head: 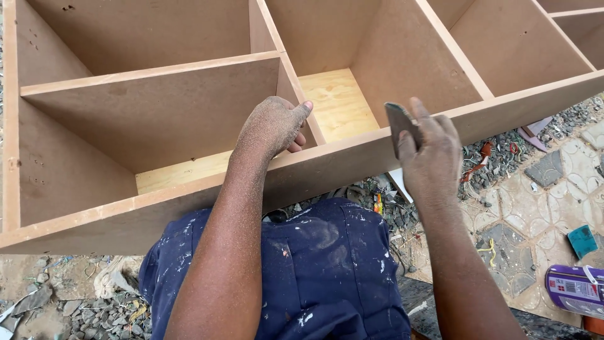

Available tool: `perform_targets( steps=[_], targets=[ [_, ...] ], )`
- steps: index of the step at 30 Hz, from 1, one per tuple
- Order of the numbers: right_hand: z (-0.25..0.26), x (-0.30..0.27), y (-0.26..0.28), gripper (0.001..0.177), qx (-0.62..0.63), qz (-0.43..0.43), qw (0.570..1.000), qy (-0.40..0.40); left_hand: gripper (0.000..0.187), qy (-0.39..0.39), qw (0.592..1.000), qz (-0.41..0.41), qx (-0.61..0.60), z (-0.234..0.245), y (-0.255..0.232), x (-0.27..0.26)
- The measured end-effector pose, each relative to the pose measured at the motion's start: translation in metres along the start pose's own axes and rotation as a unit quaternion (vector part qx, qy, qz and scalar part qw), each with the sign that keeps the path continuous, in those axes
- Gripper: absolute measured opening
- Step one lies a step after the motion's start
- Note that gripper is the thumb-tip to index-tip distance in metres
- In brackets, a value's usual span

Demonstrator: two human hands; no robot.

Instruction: The person is using sandpaper to smooth the edges and surfaces of a wooden shelf unit.

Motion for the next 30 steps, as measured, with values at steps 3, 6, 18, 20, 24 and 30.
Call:
perform_targets(
  steps=[3,6,18,20,24,30],
  targets=[
    [-0.048,-0.016,0.01,0.038,0.001,0.065,0.992,0.105,0.049,0.0,1.0,0.003,0.01,-0.001,-0.002,-0.003],
    [-0.08,-0.024,-0.006,0.051,-0.18,0.175,0.957,0.142,0.05,-0.003,1.0,0.003,0.0,0.003,-0.004,-0.014],
    [-0.085,-0.058,0.036,0.059,-0.205,0.257,0.944,0.005,0.049,-0.091,0.996,-0.026,-0.005,0.047,-0.015,-0.029],
    [-0.083,-0.047,0.021,0.047,-0.296,0.178,0.938,0.024,0.052,-0.094,0.995,-0.013,-0.008,0.049,-0.011,-0.036],
    [-0.091,-0.087,0.103,0.05,-0.185,0.285,0.94,0.034,0.051,-0.08,0.997,-0.004,-0.013,0.042,-0.006,-0.024],
    [-0.087,-0.039,0.001,0.054,-0.252,0.202,0.946,-0.019,0.053,-0.081,0.997,0.004,-0.011,0.043,-0.001,-0.033]
  ],
)
Point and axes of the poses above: each hand's wrist, its own x-axis towards the middle knuckle, its own z-axis out of the back of the hand, y = z × x, the point moved 9 cm from there along x, towards the middle knuckle, and after that the axes turned 10 degrees about -x, right-handed, at the moved point
